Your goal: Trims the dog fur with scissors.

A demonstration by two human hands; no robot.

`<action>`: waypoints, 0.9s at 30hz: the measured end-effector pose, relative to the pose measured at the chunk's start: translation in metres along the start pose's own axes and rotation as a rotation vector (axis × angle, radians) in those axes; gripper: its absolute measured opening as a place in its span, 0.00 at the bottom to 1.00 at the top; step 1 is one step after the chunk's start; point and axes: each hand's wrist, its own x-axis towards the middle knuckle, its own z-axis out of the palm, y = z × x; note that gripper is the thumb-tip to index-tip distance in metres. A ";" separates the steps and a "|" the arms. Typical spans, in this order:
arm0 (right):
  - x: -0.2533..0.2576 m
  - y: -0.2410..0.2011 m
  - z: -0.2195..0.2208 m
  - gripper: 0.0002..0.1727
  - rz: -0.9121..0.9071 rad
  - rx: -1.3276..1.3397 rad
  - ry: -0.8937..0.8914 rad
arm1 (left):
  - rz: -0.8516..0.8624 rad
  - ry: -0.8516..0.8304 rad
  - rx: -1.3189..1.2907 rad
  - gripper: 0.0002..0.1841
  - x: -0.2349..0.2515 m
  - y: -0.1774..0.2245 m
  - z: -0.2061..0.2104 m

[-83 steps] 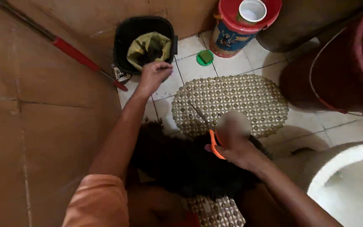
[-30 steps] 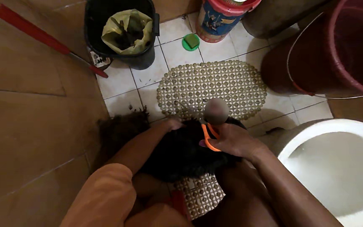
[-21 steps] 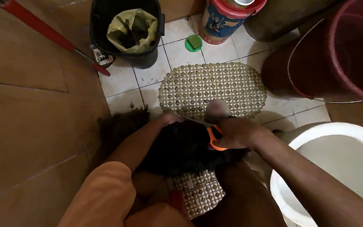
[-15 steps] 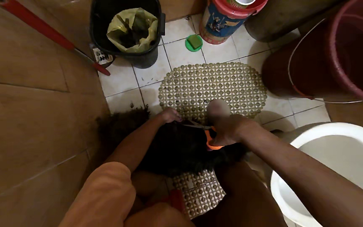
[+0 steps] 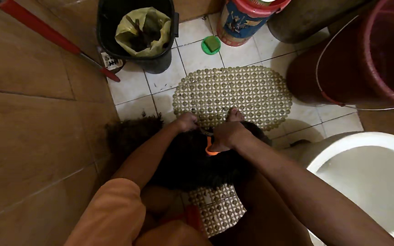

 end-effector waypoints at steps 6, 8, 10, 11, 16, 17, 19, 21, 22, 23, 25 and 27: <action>0.009 0.004 0.008 0.40 -0.031 0.021 0.032 | 0.058 -0.005 0.030 0.13 -0.001 0.002 0.001; 0.009 0.007 0.009 0.36 -0.048 0.018 0.044 | 0.061 -0.005 0.044 0.12 0.000 0.004 0.003; 0.008 0.008 0.010 0.33 -0.055 0.018 0.054 | 0.071 -0.009 0.059 0.12 0.001 0.003 0.002; 0.008 0.009 0.011 0.31 -0.055 0.026 0.059 | 0.076 -0.005 0.052 0.13 0.002 0.003 0.002; 0.004 0.017 0.010 0.30 -0.044 0.125 0.114 | 0.110 0.106 -0.116 0.10 -0.004 0.001 -0.014; 0.001 0.019 0.010 0.33 -0.032 0.148 0.123 | 0.136 0.150 -0.158 0.10 -0.007 0.001 -0.023; -0.005 0.020 0.012 0.39 0.000 0.208 0.149 | 0.149 0.228 -0.279 0.11 -0.024 0.011 -0.051; -0.010 0.023 0.016 0.43 0.023 0.277 0.177 | 0.181 0.342 -0.442 0.09 -0.047 0.021 -0.083; -0.011 0.024 0.018 0.45 0.030 0.319 0.194 | 0.216 0.415 -0.511 0.07 -0.059 0.024 -0.100; -0.012 0.026 0.021 0.47 0.029 0.360 0.222 | 0.249 0.492 -0.556 0.06 -0.071 0.026 -0.118; -0.009 0.029 0.028 0.47 0.023 0.415 0.266 | 0.285 0.665 -0.591 0.06 -0.093 0.029 -0.153; -0.007 0.032 0.034 0.43 0.021 0.439 0.267 | 0.314 0.850 -0.584 0.07 -0.098 0.028 -0.189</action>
